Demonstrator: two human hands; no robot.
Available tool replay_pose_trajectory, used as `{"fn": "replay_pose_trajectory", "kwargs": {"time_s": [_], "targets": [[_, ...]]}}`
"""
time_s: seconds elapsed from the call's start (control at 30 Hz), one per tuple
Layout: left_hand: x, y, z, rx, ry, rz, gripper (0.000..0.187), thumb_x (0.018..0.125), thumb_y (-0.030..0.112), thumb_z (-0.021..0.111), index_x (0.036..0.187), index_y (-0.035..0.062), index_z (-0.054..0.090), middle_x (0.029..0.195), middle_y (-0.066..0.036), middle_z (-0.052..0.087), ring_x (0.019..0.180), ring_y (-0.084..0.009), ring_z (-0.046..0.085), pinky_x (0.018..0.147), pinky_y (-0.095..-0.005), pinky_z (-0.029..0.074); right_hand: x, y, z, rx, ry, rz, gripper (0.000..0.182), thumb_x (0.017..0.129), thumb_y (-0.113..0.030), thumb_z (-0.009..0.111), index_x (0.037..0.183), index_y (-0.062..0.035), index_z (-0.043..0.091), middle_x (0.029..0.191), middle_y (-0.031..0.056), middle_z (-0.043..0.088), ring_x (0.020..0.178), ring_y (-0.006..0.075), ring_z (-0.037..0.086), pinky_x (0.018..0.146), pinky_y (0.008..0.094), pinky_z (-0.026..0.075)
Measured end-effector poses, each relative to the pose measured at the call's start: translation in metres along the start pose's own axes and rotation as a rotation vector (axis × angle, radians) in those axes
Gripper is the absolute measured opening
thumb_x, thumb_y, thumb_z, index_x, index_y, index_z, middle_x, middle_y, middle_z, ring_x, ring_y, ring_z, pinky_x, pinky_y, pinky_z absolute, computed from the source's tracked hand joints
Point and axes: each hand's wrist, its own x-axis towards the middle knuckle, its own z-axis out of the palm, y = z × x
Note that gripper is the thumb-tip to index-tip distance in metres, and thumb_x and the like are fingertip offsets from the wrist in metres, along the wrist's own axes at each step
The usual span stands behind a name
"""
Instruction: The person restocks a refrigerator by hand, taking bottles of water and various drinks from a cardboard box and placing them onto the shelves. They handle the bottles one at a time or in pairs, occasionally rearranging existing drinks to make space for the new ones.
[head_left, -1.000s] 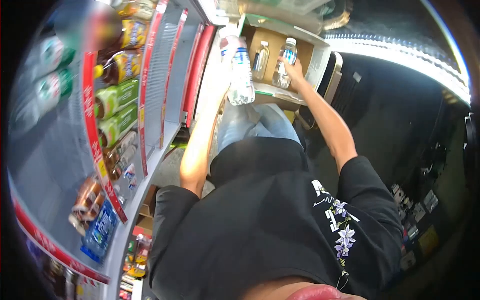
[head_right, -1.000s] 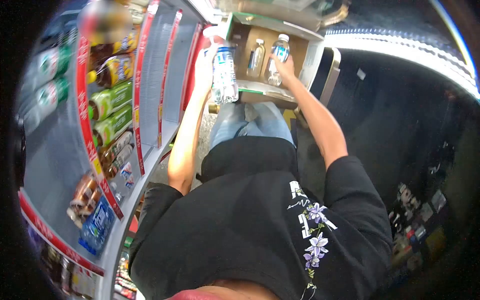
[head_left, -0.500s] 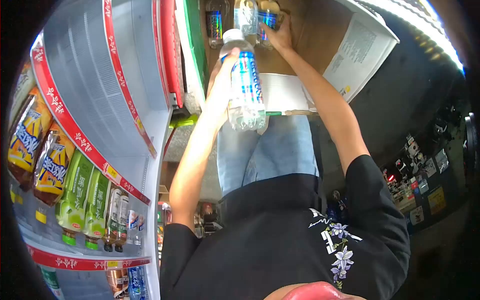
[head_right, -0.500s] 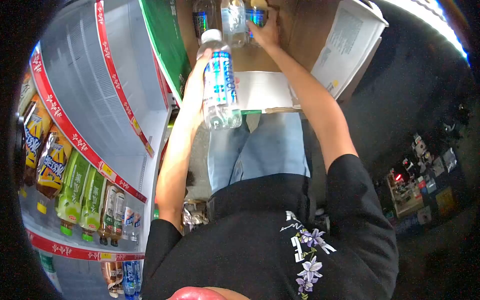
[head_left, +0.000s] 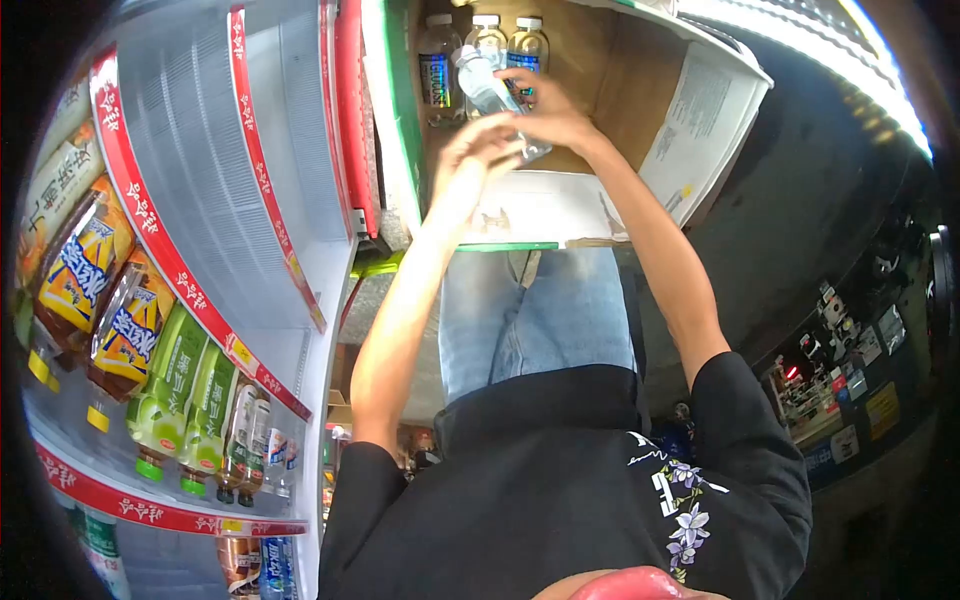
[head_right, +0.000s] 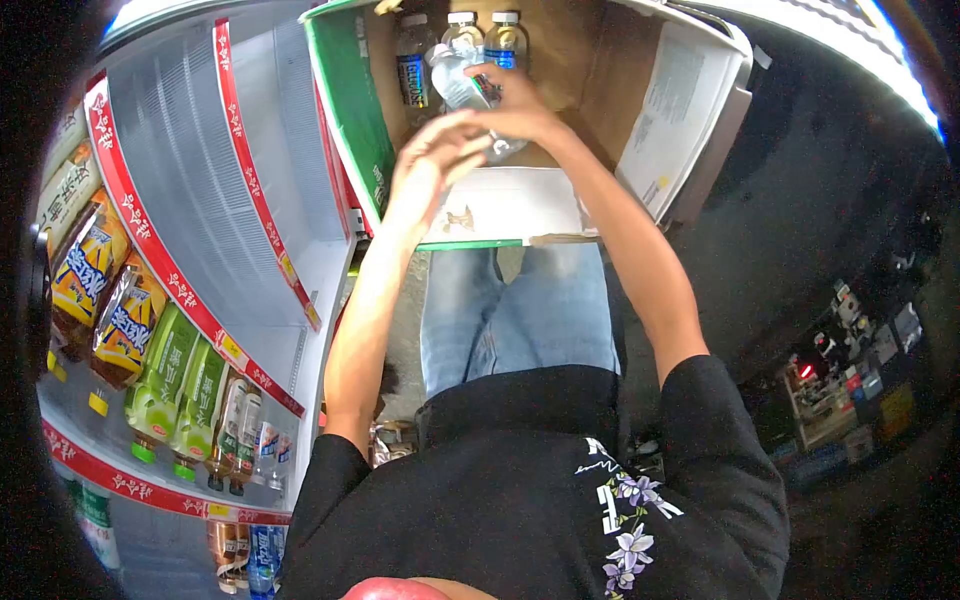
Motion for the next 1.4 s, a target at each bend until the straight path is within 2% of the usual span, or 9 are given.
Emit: {"fn": "replay_pose_trajectory", "kwargs": {"time_s": [0.07, 0.17, 0.23, 0.47, 0.6, 0.8, 0.9, 1.0, 1.4], "targets": [[0.006, -0.006, 0.003, 0.211, -0.04, -0.207, 0.039, 0.098, 0.004, 0.052, 0.135, 0.0044, 0.061, 0.126, -0.009, 0.069, 0.121, -0.0199, 0.062, 0.106, -0.0338, 0.048, 0.002, 0.009, -0.018, 0.468, 0.093, 0.138, 0.063, 0.085, -0.007, 0.074, 0.144, -0.0026, 0.051, 0.12, 0.0152, 0.068, 0.107, 0.0219, 0.067, 0.084, 0.0327, 0.057], [0.007, -0.009, 0.01, 0.433, -0.002, -0.029, 0.035, 0.098, 0.003, 0.051, 0.131, 0.0022, 0.062, 0.121, -0.009, 0.07, 0.115, -0.0175, 0.063, 0.105, -0.0325, 0.047, 0.004, 0.003, -0.025, 0.411, 0.148, 0.126, 0.067, 0.084, -0.012, 0.077, 0.145, -0.0037, 0.05, 0.118, 0.0167, 0.068, 0.108, 0.0239, 0.067, 0.087, 0.0344, 0.057], [0.015, -0.011, 0.004, 0.459, 0.024, 0.135, 0.031, 0.099, 0.003, 0.048, 0.125, 0.0015, 0.063, 0.118, -0.008, 0.071, 0.111, -0.0153, 0.064, 0.101, -0.0307, 0.048, 0.01, 0.02, -0.007, -0.155, 0.106, -0.093, 0.072, 0.083, -0.019, 0.079, 0.147, -0.007, 0.049, 0.121, 0.0191, 0.067, 0.112, 0.0265, 0.065, 0.09, 0.0387, 0.057], [0.011, 0.0, 0.004, 0.397, 0.058, -0.014, 0.029, 0.101, 0.005, 0.047, 0.125, 0.0024, 0.063, 0.118, -0.009, 0.071, 0.107, -0.014, 0.065, 0.097, -0.0288, 0.049, 0.014, 0.052, 0.041, -0.729, 0.147, -0.134, 0.077, 0.071, -0.027, 0.087, 0.138, -0.0113, 0.052, 0.138, 0.0199, 0.053, 0.132, 0.0392, 0.052, 0.108, 0.0503, 0.047], [0.012, -0.004, 0.004, 0.377, 0.056, 0.052, 0.028, 0.102, 0.007, 0.048, 0.125, 0.0012, 0.062, 0.117, -0.009, 0.071, 0.106, -0.014, 0.066, 0.095, -0.0287, 0.05, 0.015, 0.056, 0.009, -0.272, -0.049, -0.136, 0.061, 0.07, -0.033, 0.086, 0.121, -0.0056, 0.066, 0.114, 0.0199, 0.07, 0.106, 0.0325, 0.069, 0.092, 0.0425, 0.053], [0.006, -0.005, 0.009, 0.421, -0.012, 0.007, 0.028, 0.101, 0.01, 0.051, 0.125, 0.0, 0.062, 0.115, -0.01, 0.072, 0.103, -0.0146, 0.067, 0.092, -0.0291, 0.05, -0.01, 0.046, -0.011, -0.1, 0.398, 0.038, 0.062, 0.067, -0.038, 0.088, 0.111, -0.0004, 0.067, 0.106, 0.0223, 0.071, 0.101, 0.0354, 0.07, 0.088, 0.0458, 0.055], [0.007, -0.006, 0.006, 0.432, 0.013, 0.062, 0.028, 0.101, 0.011, 0.053, 0.124, 0.0004, 0.063, 0.113, -0.01, 0.073, 0.102, -0.0148, 0.067, 0.092, -0.0292, 0.05, 0.016, 0.089, -0.006, -0.509, 0.879, 0.065, 0.057, 0.071, -0.034, 0.086, 0.113, -0.0015, 0.066, 0.112, 0.0234, 0.07, 0.109, 0.0434, 0.067, 0.09, 0.0495, 0.055], [0.01, -0.001, 0.011, 0.407, -0.003, 0.067, 0.028, 0.1, 0.011, 0.053, 0.124, 0.0005, 0.063, 0.111, -0.01, 0.073, 0.102, -0.0152, 0.067, 0.092, -0.0293, 0.051, 0.016, 0.108, -0.029, -0.876, 0.255, 0.126, 0.056, 0.072, -0.036, 0.087, 0.111, -0.0009, 0.067, 0.105, 0.024, 0.073, 0.102, 0.0412, 0.069, 0.09, 0.0476, 0.055], [0.016, -0.004, 0.011, 0.423, -0.037, 0.142, 0.024, 0.1, 0.01, 0.056, 0.121, 0.0016, 0.064, 0.109, -0.012, 0.074, 0.098, -0.0173, 0.069, 0.091, -0.032, 0.054, 0.04, 0.121, -0.041, -0.894, 0.134, 0.235, 0.068, 0.082, -0.051, 0.078, 0.127, -0.0014, 0.064, 0.122, 0.0233, 0.068, 0.112, 0.038, 0.066, 0.096, 0.0481, 0.053]]}}
